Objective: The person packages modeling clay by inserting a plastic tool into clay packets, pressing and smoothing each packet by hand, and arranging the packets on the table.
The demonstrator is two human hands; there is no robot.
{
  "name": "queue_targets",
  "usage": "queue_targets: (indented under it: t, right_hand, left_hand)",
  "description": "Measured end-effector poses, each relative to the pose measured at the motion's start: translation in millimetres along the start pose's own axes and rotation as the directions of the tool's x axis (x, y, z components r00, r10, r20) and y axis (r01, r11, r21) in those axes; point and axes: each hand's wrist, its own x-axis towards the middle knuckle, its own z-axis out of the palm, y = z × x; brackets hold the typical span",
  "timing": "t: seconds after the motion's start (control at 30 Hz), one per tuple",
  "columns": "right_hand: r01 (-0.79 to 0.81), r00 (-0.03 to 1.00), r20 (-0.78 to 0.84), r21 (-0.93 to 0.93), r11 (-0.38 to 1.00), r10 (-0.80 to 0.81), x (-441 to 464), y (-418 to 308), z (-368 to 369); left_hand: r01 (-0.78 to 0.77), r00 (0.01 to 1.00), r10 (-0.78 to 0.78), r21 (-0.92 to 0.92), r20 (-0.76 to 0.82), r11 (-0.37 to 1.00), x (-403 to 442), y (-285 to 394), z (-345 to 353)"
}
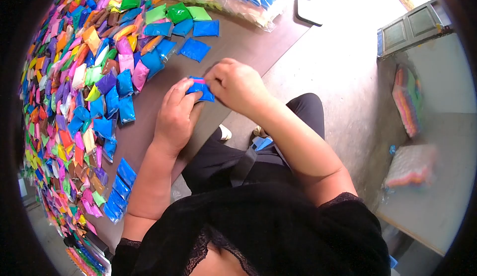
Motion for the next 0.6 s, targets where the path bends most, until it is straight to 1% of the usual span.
queue_targets:
  t: [0.07,0.1,0.13,0.17,0.2,0.23,0.27,0.3,0.33,0.37,0.4,0.43,0.47,0.5,0.57,0.6]
  right_hand:
    - [0.065,0.997,0.052,-0.025,0.998,-0.063,-2.4,1.8,5.0]
    - [0.067,0.997,0.048,-0.028,0.997,-0.066,-1.7,4.0,4.8]
    - [0.01,1.0,-0.002,-0.078,0.997,-0.01,0.6,7.0,4.4]
    - [-0.05,0.998,-0.054,-0.123,0.991,0.044,2.3,8.8,3.6]
    - [-0.048,0.998,-0.056,-0.125,0.991,0.041,2.7,10.3,1.4]
    - [-0.077,0.995,-0.069,-0.101,0.992,0.07,2.8,12.4,-1.4]
    - [-0.106,0.992,-0.08,-0.078,0.991,0.1,3.1,13.6,-2.8]
    - [-0.105,0.992,-0.076,-0.079,0.991,0.099,1.5,11.8,-2.6]
    - [-0.106,0.992,-0.069,-0.038,0.994,0.104,-2.6,7.6,-2.0]
    - [-0.106,0.992,-0.066,0.002,0.994,0.106,-5.5,4.4,-1.2]
    - [-0.109,0.992,-0.066,0.002,0.994,0.109,-10.0,1.8,3.0]
    - [-0.04,0.998,-0.039,-0.01,0.999,0.039,-14.2,-0.5,8.8]
    - [0.032,0.999,-0.015,-0.02,0.999,-0.032,-15.3,-1.2,11.7]
    - [0.029,0.999,-0.017,-0.021,0.999,-0.029,-14.6,-0.9,11.5]
    - [0.051,0.998,-0.018,-0.13,0.99,-0.054,-6.8,1.4,9.8]
    - [0.052,0.998,-0.02,-0.13,0.99,-0.055,-3.0,7.5,11.9]
  left_hand:
    - [-0.008,1.0,0.008,-0.007,-0.003,1.0,0.8,0.8,-0.3]
    - [0.025,0.998,-0.024,-0.022,0.049,0.999,0.8,3.3,-3.3]
    - [0.059,0.993,-0.055,-0.034,0.101,0.998,0.7,5.3,-6.2]
    - [0.057,0.994,-0.053,-0.032,0.097,0.998,0.3,7.2,-8.1]
    - [0.068,0.991,-0.063,-0.038,0.121,0.997,-0.1,9.4,-9.4]
    - [0.081,0.987,-0.074,-0.045,0.144,0.996,0.6,10.7,-10.1]
    - [0.083,0.987,-0.076,-0.045,0.14,0.996,2.5,11.1,-10.1]
    - [0.018,0.998,-0.016,-0.04,0.054,0.999,4.4,11.6,-9.8]
    - [-0.047,0.998,0.046,-0.029,-0.03,0.998,5.2,11.7,-9.3]
    - [-0.049,0.998,0.048,-0.029,-0.031,0.998,5.3,9.9,-7.4]
    - [-0.045,0.999,0.045,-0.058,0.005,0.997,3.3,7.7,-4.6]
    - [-0.041,0.998,0.044,-0.088,0.041,0.995,2.3,6.2,-2.1]
    - [-0.044,0.998,0.048,-0.089,0.041,0.995,2.2,5.6,-0.6]
    - [-0.039,0.998,0.043,-0.081,0.048,0.996,1.0,5.8,0.3]
    - [-0.036,0.998,0.039,-0.067,0.047,0.997,2.9,6.0,0.4]
    - [-0.026,0.998,0.031,-0.068,0.061,0.997,3.3,7.5,-0.1]
